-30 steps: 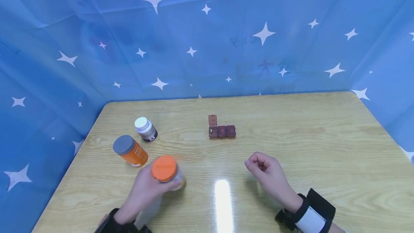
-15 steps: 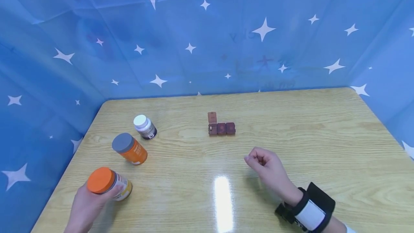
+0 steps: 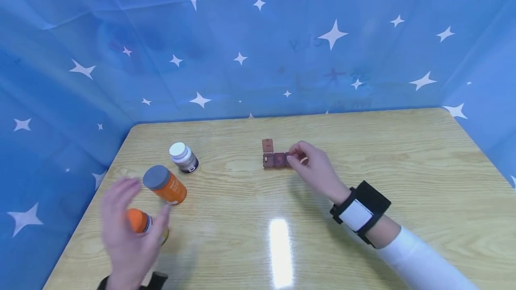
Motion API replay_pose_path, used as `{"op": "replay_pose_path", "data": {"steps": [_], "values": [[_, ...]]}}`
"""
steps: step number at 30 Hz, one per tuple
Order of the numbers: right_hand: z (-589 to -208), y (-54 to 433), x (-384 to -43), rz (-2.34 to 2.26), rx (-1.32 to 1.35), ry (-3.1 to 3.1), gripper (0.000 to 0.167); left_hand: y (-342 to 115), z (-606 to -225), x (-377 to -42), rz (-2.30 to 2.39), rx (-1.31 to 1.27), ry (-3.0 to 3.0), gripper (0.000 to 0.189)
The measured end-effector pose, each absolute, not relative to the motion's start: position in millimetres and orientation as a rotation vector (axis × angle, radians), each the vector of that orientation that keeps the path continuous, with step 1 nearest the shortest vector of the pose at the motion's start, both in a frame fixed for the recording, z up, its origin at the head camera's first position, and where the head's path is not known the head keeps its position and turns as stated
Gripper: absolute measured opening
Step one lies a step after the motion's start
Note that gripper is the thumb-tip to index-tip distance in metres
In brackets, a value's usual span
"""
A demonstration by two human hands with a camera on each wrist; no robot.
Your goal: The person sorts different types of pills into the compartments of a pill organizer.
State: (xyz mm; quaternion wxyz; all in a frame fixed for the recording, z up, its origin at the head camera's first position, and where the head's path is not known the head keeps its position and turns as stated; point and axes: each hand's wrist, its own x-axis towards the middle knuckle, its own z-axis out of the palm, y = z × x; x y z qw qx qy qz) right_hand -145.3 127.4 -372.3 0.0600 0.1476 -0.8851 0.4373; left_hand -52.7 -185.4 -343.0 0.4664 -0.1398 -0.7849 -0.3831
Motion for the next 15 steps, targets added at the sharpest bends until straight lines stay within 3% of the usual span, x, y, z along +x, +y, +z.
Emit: {"op": "replay_pose_path", "data": {"steps": [4, 7, 15], "values": [[-376, 117, -173, 1.021, 0.603, -2.798, 0.037, -131, -347, -82, -0.820, -0.601, -2.349, 0.024], [-380, 110, -189, 0.842, 0.668, -2.901, 0.047, -97, -359, -111, -0.763, -0.633, -2.676, 0.027], [-397, 98, -206, 0.709, 0.798, -2.976, 0.050, -58, -398, -175, -0.505, -0.494, -2.999, 0.021]]}}
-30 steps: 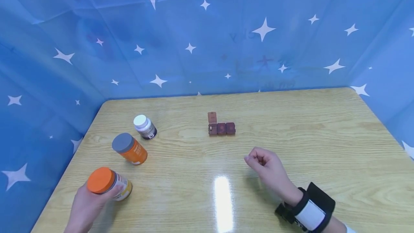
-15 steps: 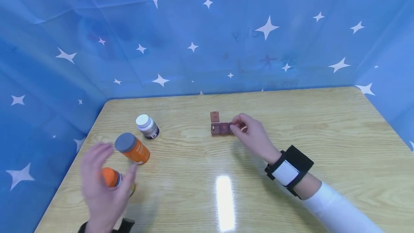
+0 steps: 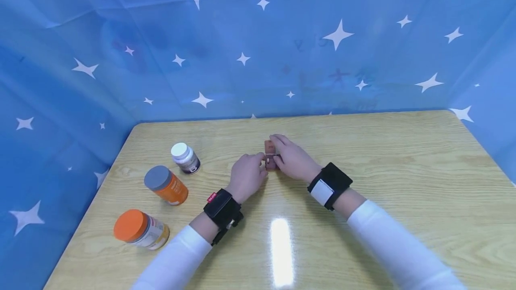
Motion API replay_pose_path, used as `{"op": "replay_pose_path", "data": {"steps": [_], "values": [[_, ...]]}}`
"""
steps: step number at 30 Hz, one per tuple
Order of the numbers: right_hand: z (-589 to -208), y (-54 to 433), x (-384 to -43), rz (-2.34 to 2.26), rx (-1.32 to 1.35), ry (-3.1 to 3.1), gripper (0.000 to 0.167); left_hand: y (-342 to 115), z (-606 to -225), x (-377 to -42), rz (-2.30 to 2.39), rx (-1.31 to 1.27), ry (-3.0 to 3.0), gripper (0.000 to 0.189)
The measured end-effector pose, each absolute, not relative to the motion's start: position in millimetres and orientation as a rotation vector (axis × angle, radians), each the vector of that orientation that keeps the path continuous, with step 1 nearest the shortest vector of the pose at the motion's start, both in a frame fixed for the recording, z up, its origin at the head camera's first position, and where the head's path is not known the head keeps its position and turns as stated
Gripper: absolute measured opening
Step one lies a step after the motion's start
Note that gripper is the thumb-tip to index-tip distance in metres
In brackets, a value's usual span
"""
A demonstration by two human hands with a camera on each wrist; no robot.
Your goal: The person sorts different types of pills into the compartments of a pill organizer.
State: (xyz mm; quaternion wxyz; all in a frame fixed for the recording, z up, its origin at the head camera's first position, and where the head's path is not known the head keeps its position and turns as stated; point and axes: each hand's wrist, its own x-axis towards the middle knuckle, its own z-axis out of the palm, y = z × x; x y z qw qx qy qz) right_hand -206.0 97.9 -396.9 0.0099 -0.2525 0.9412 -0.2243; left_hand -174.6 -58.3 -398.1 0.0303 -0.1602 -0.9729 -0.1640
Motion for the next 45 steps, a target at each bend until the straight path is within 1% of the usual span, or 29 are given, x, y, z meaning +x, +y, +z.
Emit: {"op": "replay_pose_path", "data": {"steps": [3, 6, 9, 13, 16, 23, 27, 35, 40, 42, 45], "values": [[-400, 96, -202, -0.699, -0.795, 2.950, 0.051, -56, -403, -183, -0.501, -0.482, -3.001, 0.016], [-400, 95, -197, -0.702, -0.813, 2.979, 0.048, -55, -404, -186, -0.533, -0.466, -2.996, 0.018], [-400, 94, -193, -0.692, -0.863, 3.002, 0.038, -55, -404, -187, -0.514, -0.423, -3.014, 0.020], [-402, 92, -188, -0.631, -0.942, 3.021, 0.023, -57, -405, -188, -0.478, -0.382, -3.038, 0.017], [-406, 91, -184, -0.550, -0.992, 3.036, 0.020, -57, -406, -189, -0.480, -0.380, -3.042, 0.014], [-414, 92, -175, -0.262, -1.193, 3.083, 0.032, -58, -405, -189, -0.484, -0.374, -3.079, 0.020], [-418, 92, -173, -0.187, -1.267, 3.113, 0.033, -59, -404, -189, -0.501, -0.377, -3.094, 0.022], [-419, 92, -173, -0.121, -1.268, 3.105, 0.038, -59, -405, -192, -0.518, -0.380, -3.111, 0.021], [-413, 97, -171, -0.176, -1.258, 3.083, 0.044, -62, -405, -190, -0.561, -0.385, -3.104, 0.021], [-407, 102, -169, -0.231, -1.216, 3.099, 0.047, -63, -402, -187, -0.590, -0.394, -3.095, 0.024], [-391, 114, -168, -0.360, -1.034, 3.192, 0.052, -64, -391, -183, -0.628, -0.424, -3.026, 0.033]]}}
